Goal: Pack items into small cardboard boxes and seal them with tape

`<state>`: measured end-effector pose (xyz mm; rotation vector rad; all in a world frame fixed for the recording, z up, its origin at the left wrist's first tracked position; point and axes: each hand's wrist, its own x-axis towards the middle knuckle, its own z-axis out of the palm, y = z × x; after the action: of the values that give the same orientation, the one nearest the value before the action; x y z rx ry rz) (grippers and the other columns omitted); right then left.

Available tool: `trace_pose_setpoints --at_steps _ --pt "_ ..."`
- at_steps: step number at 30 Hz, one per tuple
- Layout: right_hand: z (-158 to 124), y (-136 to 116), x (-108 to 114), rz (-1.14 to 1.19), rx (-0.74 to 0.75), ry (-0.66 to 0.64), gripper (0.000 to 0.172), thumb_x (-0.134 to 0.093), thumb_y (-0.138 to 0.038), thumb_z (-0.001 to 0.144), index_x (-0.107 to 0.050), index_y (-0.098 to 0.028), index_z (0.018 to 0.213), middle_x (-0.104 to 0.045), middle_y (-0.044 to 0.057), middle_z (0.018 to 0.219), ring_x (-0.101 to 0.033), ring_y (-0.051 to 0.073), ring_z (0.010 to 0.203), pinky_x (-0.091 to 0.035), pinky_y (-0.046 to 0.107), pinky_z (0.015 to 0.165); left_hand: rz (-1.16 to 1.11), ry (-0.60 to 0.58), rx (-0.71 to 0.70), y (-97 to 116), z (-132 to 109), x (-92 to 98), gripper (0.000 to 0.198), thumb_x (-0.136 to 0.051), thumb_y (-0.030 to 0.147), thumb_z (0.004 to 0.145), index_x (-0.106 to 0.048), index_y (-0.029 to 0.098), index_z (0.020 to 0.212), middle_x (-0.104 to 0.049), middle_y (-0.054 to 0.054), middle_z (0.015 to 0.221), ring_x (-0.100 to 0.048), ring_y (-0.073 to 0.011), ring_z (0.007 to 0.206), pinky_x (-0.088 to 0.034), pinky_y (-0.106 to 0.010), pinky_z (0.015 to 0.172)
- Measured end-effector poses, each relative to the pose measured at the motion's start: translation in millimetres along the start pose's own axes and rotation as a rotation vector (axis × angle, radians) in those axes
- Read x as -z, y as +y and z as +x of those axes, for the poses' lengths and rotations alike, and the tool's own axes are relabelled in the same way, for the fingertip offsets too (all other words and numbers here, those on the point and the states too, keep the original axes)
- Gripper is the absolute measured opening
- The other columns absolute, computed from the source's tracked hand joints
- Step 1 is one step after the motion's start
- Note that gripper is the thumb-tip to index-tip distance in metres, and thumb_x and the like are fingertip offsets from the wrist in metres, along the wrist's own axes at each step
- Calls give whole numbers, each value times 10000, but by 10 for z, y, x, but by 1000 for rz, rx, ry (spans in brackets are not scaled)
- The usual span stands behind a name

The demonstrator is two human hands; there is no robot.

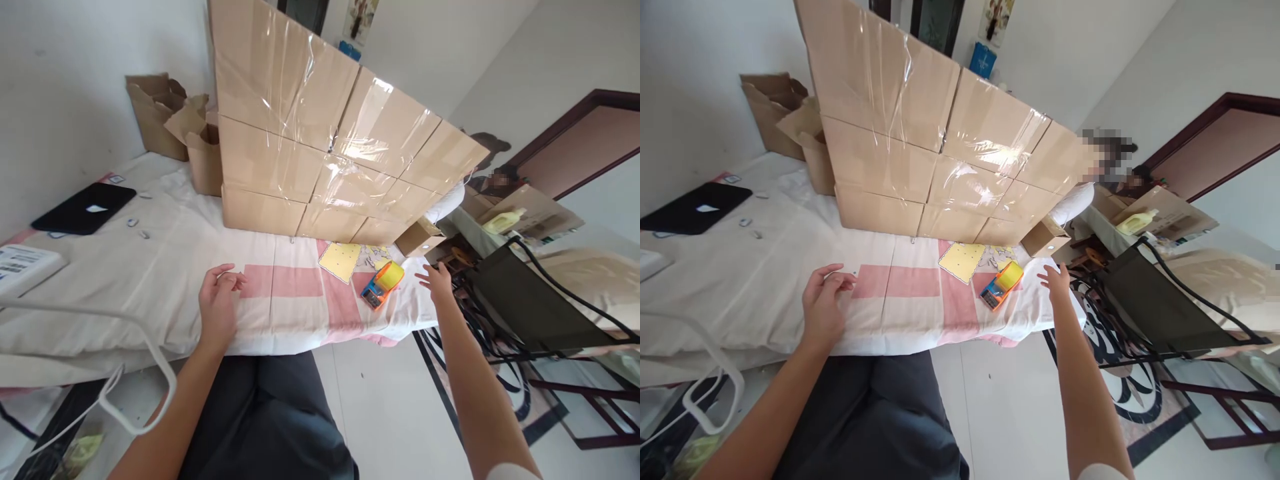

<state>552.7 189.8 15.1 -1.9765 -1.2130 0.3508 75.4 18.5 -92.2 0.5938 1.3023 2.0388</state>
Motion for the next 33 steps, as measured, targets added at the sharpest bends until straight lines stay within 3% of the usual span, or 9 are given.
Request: trace_pose_setpoints --at_steps 5,10,13,18,22,25,28,31,33 --pt "-297 -248 -116 -6 145 -154 322 -580 -401 816 -685 -137 966 -722 122 999 -709 191 806 -496 250 621 37 -22 26 -10 -5 5 127 -622 277 840 -641 218 951 -673 20 706 -599 -146 704 -469 -285 732" --pt "-683 -1370 -475 -427 532 -608 318 -619 -480 846 -666 -185 735 -730 84 837 -671 231 823 -501 318 734 -7 -75 54 -16 -19 17 115 -601 303 867 -633 209 925 -655 11 708 -613 -164 711 -488 -302 730" --pt "-1110 -2182 -975 -758 691 -914 286 -624 -494 876 -689 -215 862 -754 76 1002 -690 251 896 -512 329 752 -54 -97 101 17 -28 35 117 -579 316 888 -623 212 919 -649 12 706 -605 -167 708 -483 -303 726" --pt "-1973 -3414 -2107 -835 979 -1327 295 -628 -482 918 -715 -247 1074 -733 54 1177 -685 272 1051 -541 360 868 -136 -171 195 52 -44 81 83 -547 276 891 -608 225 912 -635 26 687 -603 -161 707 -463 -299 748" --pt "-2578 -4341 -2906 -780 1143 -1192 316 -566 -431 985 -673 -175 1136 -701 80 1143 -678 262 989 -550 439 916 -152 -246 230 83 -57 136 98 -520 291 915 -600 236 905 -628 18 694 -600 -170 712 -448 -308 744" --pt "-2785 -4986 -3426 -585 1371 -669 327 -584 -321 973 -601 -102 1215 -637 135 1174 -618 347 1139 -505 554 989 -123 -281 262 111 -62 167 138 -508 343 936 -603 250 901 -626 0 693 -600 -189 707 -451 -333 742" --pt "-2739 -5485 -3997 -431 1373 -290 519 -635 -312 932 -477 -76 1366 -471 200 1406 -448 458 1343 -378 697 1072 -50 -292 289 51 -87 168 194 -511 408 947 -623 268 872 -641 -32 711 -608 -212 706 -458 -367 739" --pt "-2567 -5713 -4597 -563 1270 -198 661 -728 -273 843 -473 -51 1412 -358 258 1523 -302 525 1427 -263 763 1113 -23 -320 288 -107 -135 163 212 -550 475 924 -655 293 895 -667 -58 707 -629 -244 711 -482 -407 748" --pt "-2445 -5698 -4945 -697 1143 -289 678 -722 -286 837 -500 -25 1422 -342 304 1547 -254 575 1443 -222 832 1074 -39 -371 314 -193 -146 186 207 -579 499 907 -677 318 921 -682 -68 710 -649 -265 736 -509 -430 773"
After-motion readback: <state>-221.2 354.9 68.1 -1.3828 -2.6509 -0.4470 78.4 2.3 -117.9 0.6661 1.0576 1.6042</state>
